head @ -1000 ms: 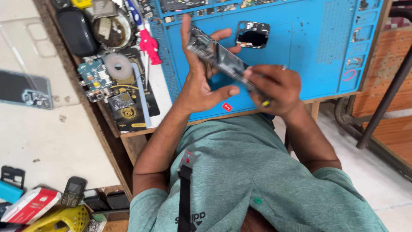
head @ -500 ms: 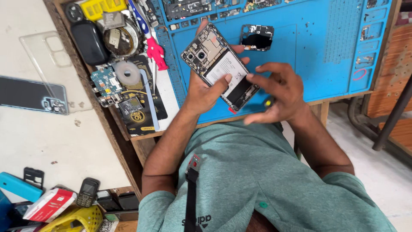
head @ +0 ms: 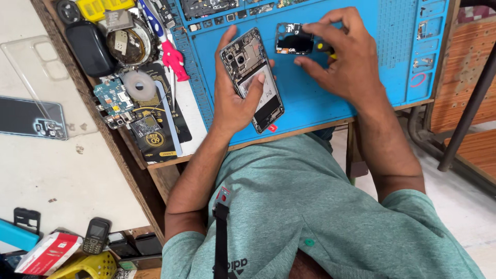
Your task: The person uses a yellow screwdriver to remove screws from a disassembled smartphone on a blue mat, then lifts and removes a metal shielding plate from the camera module area.
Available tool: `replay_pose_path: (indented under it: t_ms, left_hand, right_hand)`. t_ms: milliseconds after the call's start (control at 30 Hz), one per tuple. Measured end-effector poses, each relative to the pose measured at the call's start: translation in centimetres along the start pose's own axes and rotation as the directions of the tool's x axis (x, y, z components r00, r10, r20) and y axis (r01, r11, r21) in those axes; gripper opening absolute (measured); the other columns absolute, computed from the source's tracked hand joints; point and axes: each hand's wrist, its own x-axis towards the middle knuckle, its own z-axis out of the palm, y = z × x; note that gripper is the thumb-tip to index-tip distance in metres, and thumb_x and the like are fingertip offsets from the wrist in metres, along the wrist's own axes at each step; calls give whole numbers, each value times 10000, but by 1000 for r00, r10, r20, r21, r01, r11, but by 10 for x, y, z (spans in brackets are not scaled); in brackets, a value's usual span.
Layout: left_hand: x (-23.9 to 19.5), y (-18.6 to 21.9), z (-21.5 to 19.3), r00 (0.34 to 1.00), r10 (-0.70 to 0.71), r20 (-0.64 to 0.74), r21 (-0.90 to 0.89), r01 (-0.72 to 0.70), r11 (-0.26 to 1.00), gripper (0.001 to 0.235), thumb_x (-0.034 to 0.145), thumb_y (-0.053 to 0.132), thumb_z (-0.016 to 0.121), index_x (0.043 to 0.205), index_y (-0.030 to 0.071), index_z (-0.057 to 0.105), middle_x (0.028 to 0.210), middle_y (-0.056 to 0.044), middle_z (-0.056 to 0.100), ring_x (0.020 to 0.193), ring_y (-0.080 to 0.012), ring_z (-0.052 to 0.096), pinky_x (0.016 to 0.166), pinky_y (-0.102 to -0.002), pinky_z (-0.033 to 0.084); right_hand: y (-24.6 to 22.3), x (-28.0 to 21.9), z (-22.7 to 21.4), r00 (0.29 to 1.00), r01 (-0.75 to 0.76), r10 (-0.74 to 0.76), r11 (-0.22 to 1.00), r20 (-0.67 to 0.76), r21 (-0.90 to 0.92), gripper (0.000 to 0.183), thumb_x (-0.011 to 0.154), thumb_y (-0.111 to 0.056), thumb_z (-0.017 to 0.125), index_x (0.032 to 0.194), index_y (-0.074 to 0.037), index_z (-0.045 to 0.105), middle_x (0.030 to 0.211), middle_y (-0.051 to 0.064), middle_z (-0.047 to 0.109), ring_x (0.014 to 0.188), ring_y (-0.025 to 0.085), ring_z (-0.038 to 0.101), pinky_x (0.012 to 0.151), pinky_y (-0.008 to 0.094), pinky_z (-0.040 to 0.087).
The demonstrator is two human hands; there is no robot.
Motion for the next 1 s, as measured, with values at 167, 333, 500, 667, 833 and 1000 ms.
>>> replay_pose_path:
  t_ms: [167, 333, 500, 667, 833, 1000]
  left_hand:
    - [1, 4, 6, 997, 25, -77, 16, -24, 1000, 819, 1047, -121, 609, 1645, 104, 96, 1492, -186, 492, 1299, -223, 659, 1098, -336, 596]
    - [-2, 9, 3, 999, -12, -44, 115, 17, 993, 837, 1053, -129, 631, 1629, 143, 88, 1428, -182, 587, 1283, -211, 680, 1082, -322, 611]
    - [0, 8, 2, 1000, -2, 27, 72, 0, 997, 858, 1056, -137, 611, 1624, 188, 55, 1434, -212, 596, 1306, -224, 667, 1095, -340, 604]
    - [-3, 7, 1, 989, -114, 90, -19, 117, 993, 913, 1047, -111, 620, 1638, 211, 3, 1299, -199, 693, 1082, -192, 752, 794, -270, 643]
    - [0, 10, 5, 978, -158, 139, -5, 160, 987, 976, 1019, -121, 632, 1656, 217, -27, 1269, -168, 706, 1035, -154, 778, 676, -251, 614]
    - [-3, 9, -1, 978, -165, 125, 51, 159, 986, 1018, 1014, -103, 654, 1669, 215, -57, 1156, -130, 732, 849, -92, 688, 634, -225, 507]
  right_hand:
    - [-7, 9, -2, 991, 114, -109, 991, -76, 66, 176, 993, 23, 816, 1086, -21, 672, 1099, 116, 657, 960, 236, 709, 812, 343, 585]
    - [-5, 8, -1, 991, 6, 46, 925, -128, 379, 76, 1120, 30, 648, 1135, 47, 575, 983, 125, 660, 811, 192, 727, 681, 292, 599]
    - [11, 1, 7, 947, -66, 274, 677, -167, 733, 165, 1083, -158, 566, 1143, -40, 468, 720, -16, 511, 576, 56, 517, 652, 298, 660]
    - [14, -3, 21, 943, 106, 167, 672, -289, 733, 206, 1175, -54, 646, 1225, -33, 447, 1005, 153, 657, 775, 141, 642, 685, 332, 650]
    - [3, 0, 30, 940, 211, -4, 791, -340, 574, 239, 1112, 110, 690, 1148, -5, 484, 1180, 231, 717, 949, 201, 746, 730, 347, 640]
    - [-12, -4, 37, 951, 146, -55, 947, -304, 287, 256, 882, 153, 791, 965, -7, 608, 1128, 151, 793, 838, 163, 721, 561, 253, 465]
